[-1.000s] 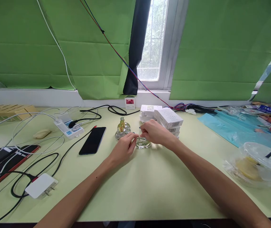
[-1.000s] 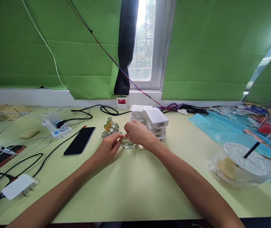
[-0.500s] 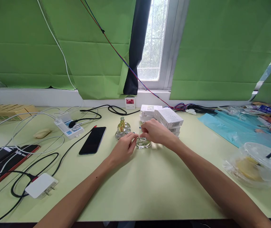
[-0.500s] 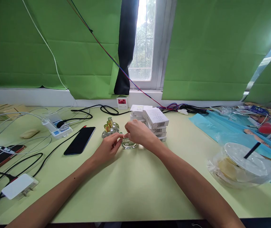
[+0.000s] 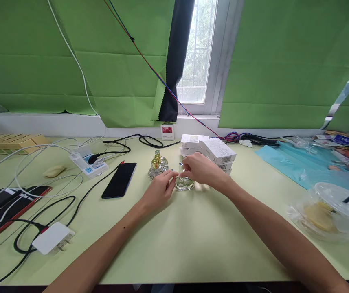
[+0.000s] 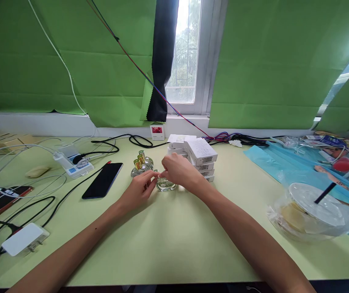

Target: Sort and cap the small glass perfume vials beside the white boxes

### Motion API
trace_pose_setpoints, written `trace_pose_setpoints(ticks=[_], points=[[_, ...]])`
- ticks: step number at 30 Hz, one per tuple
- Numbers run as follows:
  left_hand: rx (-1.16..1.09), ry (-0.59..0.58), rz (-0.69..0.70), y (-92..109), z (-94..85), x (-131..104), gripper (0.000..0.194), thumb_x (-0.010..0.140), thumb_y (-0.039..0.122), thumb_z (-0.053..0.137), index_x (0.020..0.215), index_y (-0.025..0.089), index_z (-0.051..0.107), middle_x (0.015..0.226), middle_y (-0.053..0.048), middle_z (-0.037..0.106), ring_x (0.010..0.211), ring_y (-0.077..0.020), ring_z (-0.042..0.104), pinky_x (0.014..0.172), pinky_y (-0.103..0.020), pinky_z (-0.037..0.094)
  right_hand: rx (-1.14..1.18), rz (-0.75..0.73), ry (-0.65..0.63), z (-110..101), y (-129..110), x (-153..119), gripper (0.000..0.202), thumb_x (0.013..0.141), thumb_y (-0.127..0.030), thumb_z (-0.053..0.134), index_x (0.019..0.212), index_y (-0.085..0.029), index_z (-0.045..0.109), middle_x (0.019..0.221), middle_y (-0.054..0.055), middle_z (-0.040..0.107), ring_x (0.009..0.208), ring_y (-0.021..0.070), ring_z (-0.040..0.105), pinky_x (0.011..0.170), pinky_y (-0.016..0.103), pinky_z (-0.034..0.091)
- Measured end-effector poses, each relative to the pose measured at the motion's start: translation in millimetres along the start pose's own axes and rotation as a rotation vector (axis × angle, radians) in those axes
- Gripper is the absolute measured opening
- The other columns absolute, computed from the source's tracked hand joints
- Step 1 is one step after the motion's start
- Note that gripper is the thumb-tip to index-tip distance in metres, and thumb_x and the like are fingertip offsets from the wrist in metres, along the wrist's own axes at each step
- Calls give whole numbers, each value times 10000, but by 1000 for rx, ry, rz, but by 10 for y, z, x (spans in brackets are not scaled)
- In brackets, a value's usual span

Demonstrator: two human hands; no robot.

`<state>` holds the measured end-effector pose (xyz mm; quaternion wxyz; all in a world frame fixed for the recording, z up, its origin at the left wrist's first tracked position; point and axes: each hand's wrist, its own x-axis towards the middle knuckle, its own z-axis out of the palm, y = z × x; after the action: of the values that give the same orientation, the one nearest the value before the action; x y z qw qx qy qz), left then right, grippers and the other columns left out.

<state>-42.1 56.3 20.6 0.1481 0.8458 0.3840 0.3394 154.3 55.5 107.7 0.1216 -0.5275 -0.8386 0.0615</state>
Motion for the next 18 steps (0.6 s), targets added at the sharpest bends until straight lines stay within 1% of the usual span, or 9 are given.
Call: trace_pose_setpoints(ticks=[12, 18], points=[[3, -7, -13, 17, -10, 8, 239, 1006, 238, 427, 1078, 187, 649, 911, -48, 655, 659, -136, 569, 649, -281, 463, -23, -6, -23, 12, 17, 12, 187, 880, -318, 726, 783, -164, 681, 737, 49, 654, 682, 149, 601, 553, 244, 287], [5, 4, -7, 26, -11, 12, 238, 996, 226, 436, 1072, 182, 657, 908, -53, 663, 656, -137, 570, 645, -283, 464, -14, -9, -6, 18, 24, 16, 178, 866, -311, 731, 779, -161, 695, 726, 55, 655, 688, 158, 605, 548, 250, 281]])
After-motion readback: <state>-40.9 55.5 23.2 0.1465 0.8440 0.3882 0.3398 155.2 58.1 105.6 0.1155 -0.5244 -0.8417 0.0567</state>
